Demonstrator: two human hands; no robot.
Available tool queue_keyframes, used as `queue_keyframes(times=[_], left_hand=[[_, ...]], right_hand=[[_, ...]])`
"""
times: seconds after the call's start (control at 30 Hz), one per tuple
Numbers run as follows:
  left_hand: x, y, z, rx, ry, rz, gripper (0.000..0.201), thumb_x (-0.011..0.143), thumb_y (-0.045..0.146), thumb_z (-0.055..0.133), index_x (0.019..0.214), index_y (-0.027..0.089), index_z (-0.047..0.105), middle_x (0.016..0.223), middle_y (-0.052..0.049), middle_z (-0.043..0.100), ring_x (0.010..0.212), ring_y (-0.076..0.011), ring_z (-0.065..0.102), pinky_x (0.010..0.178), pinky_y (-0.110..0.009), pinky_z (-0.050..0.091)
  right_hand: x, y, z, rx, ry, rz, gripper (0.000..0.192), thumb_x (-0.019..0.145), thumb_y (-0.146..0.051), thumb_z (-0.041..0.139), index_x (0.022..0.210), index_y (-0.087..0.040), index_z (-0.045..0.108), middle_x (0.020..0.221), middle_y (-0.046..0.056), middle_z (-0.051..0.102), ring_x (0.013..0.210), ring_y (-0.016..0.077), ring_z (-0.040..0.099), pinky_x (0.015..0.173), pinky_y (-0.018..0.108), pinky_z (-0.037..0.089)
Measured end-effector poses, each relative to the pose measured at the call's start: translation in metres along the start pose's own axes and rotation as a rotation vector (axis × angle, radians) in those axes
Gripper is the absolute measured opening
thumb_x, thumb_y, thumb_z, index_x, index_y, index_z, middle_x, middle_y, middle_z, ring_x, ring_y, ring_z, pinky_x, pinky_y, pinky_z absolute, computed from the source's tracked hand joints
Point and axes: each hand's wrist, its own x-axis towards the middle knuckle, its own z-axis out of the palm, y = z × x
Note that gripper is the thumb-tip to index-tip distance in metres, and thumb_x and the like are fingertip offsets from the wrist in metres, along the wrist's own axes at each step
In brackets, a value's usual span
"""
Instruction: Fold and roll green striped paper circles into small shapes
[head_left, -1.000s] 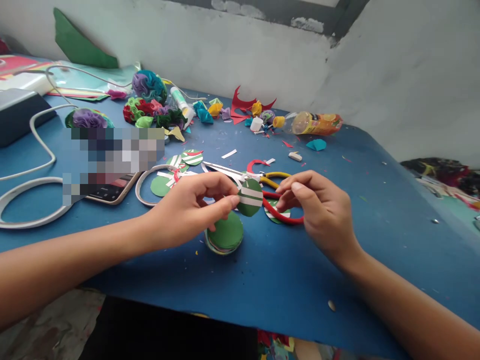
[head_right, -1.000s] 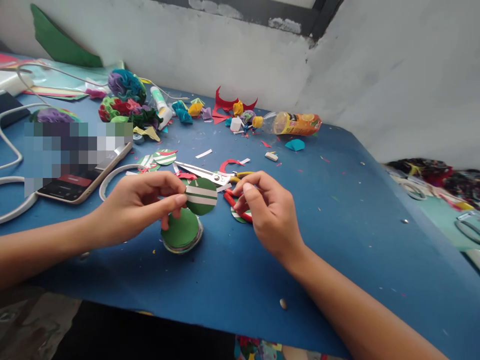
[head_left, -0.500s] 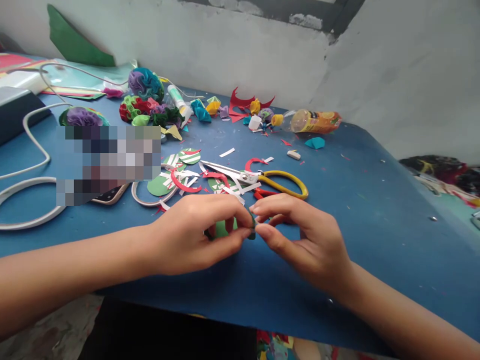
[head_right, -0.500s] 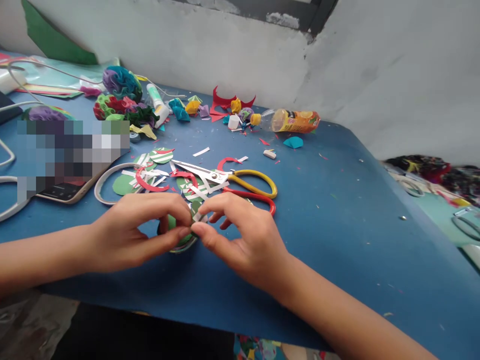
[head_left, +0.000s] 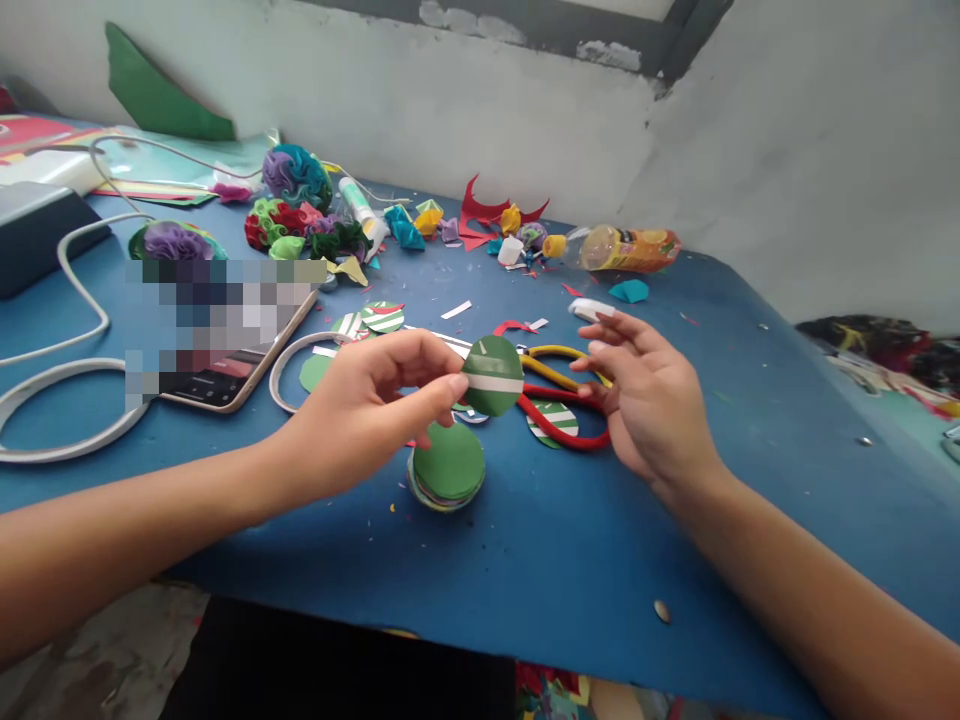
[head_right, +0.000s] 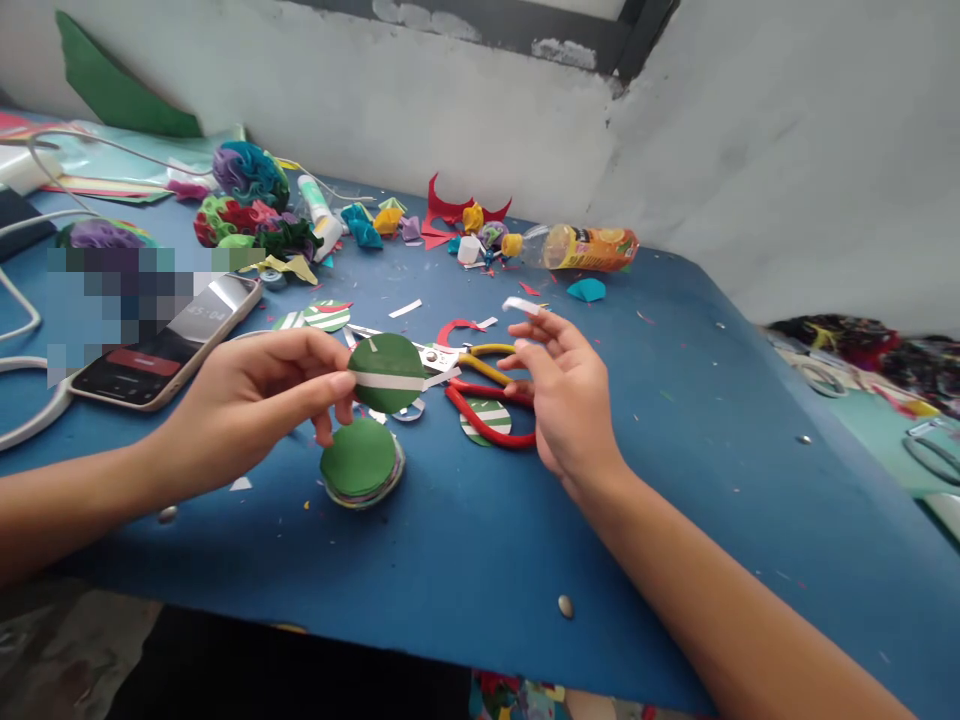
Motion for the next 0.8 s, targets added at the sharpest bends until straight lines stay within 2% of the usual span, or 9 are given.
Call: queue_keyframes(times=[0.07, 0.13, 0.23, 0.3, 0.4, 0.5, 0.57, 0.63, 0.8], left_hand=[[0.001, 0.0, 0.0, -0.025, -0.005, -0.023, 0.008, 0.081, 0.023, 0.056, 0.079, 0.015, 0.056, 0.067, 0.003, 0.055, 0.06, -0.0064, 0.055, 0.047, -0.013, 0.052], [0.001, -0.001, 0.001, -0.04, -0.014, -0.028, 0.007, 0.08, 0.022, 0.058, 0.079, 0.016, 0.057, 0.067, 0.003, 0.055, 0.06, -0.0066, 0.054, 0.046, -0.014, 0.052], [0.0, -0.001, 0.002, -0.055, -0.028, -0.032, 0.006, 0.079, 0.022, 0.059, 0.079, 0.016, 0.058, 0.066, 0.003, 0.054, 0.06, -0.0066, 0.053, 0.045, -0.013, 0.052], [-0.001, 0.0, 0.002, -0.062, -0.036, -0.041, 0.004, 0.078, 0.02, 0.059, 0.078, 0.016, 0.057, 0.066, 0.003, 0.054, 0.059, -0.0061, 0.053, 0.045, -0.013, 0.051], [-0.001, 0.001, 0.002, -0.055, -0.044, -0.055, 0.003, 0.077, 0.019, 0.059, 0.078, 0.016, 0.057, 0.067, 0.003, 0.054, 0.059, -0.0058, 0.053, 0.045, -0.012, 0.05], [-0.003, 0.002, 0.004, 0.02, -0.065, -0.065, 0.003, 0.077, 0.019, 0.058, 0.078, 0.017, 0.056, 0.068, 0.003, 0.053, 0.058, -0.0053, 0.051, 0.045, -0.012, 0.048], [-0.005, 0.002, 0.005, 0.123, -0.1, -0.054, 0.003, 0.077, 0.02, 0.057, 0.077, 0.017, 0.056, 0.07, 0.003, 0.053, 0.058, -0.0051, 0.051, 0.046, -0.011, 0.045], [-0.008, 0.003, 0.007, 0.213, -0.155, -0.024, 0.005, 0.078, 0.022, 0.056, 0.077, 0.017, 0.056, 0.072, 0.002, 0.054, 0.061, -0.0056, 0.052, 0.048, -0.011, 0.045], [-0.013, 0.006, 0.01, 0.249, -0.216, 0.039, 0.006, 0.08, 0.023, 0.054, 0.079, 0.017, 0.056, 0.074, 0.001, 0.056, 0.065, -0.0067, 0.053, 0.051, -0.013, 0.046]], right_hand=[[-0.005, -0.001, 0.002, -0.024, -0.049, 0.019, 0.038, 0.063, -0.02, 0.068, 0.1, -0.026, 0.06, 0.104, -0.001, 0.057, 0.066, 0.0064, 0.06, 0.042, 0.013, 0.046], [-0.011, -0.003, 0.004, -0.032, -0.131, 0.093, 0.035, 0.064, -0.024, 0.069, 0.098, -0.025, 0.062, 0.101, 0.0, 0.059, 0.066, 0.0068, 0.06, 0.043, 0.013, 0.047], [-0.016, -0.005, 0.005, -0.019, -0.2, 0.202, 0.021, 0.066, -0.032, 0.071, 0.081, -0.019, 0.063, 0.074, -0.002, 0.061, 0.052, 0.0053, 0.057, 0.04, 0.013, 0.045], [-0.018, -0.007, 0.005, -0.004, -0.235, 0.206, 0.023, 0.07, -0.037, 0.067, 0.065, -0.017, 0.057, 0.058, -0.004, 0.055, 0.046, 0.0051, 0.053, 0.039, 0.014, 0.046], [-0.026, -0.01, 0.005, -0.036, -0.294, 0.087, 0.03, 0.077, -0.04, 0.059, 0.059, -0.017, 0.053, 0.056, -0.003, 0.055, 0.046, 0.0054, 0.053, 0.044, 0.017, 0.049], [-0.04, -0.012, 0.006, -0.191, -0.321, -0.171, 0.013, 0.075, -0.03, 0.064, 0.085, -0.023, 0.06, 0.084, -0.001, 0.063, 0.064, 0.0074, 0.061, 0.055, 0.018, 0.052], [-0.049, -0.014, 0.007, -0.233, -0.381, -0.252, 0.028, 0.075, -0.025, 0.065, 0.102, -0.027, 0.058, 0.093, 0.0, 0.063, 0.073, 0.0095, 0.062, 0.06, 0.02, 0.054], [-0.053, -0.015, 0.009, -0.207, -0.441, -0.238, 0.03, 0.076, -0.022, 0.064, 0.104, -0.027, 0.056, 0.084, -0.002, 0.063, 0.069, 0.0086, 0.062, 0.058, 0.019, 0.054], [-0.053, -0.016, 0.012, -0.009, -0.467, -0.111, 0.013, 0.077, -0.02, 0.062, 0.085, -0.023, 0.053, 0.068, -0.007, 0.055, 0.049, 0.0048, 0.056, 0.041, 0.015, 0.051]])
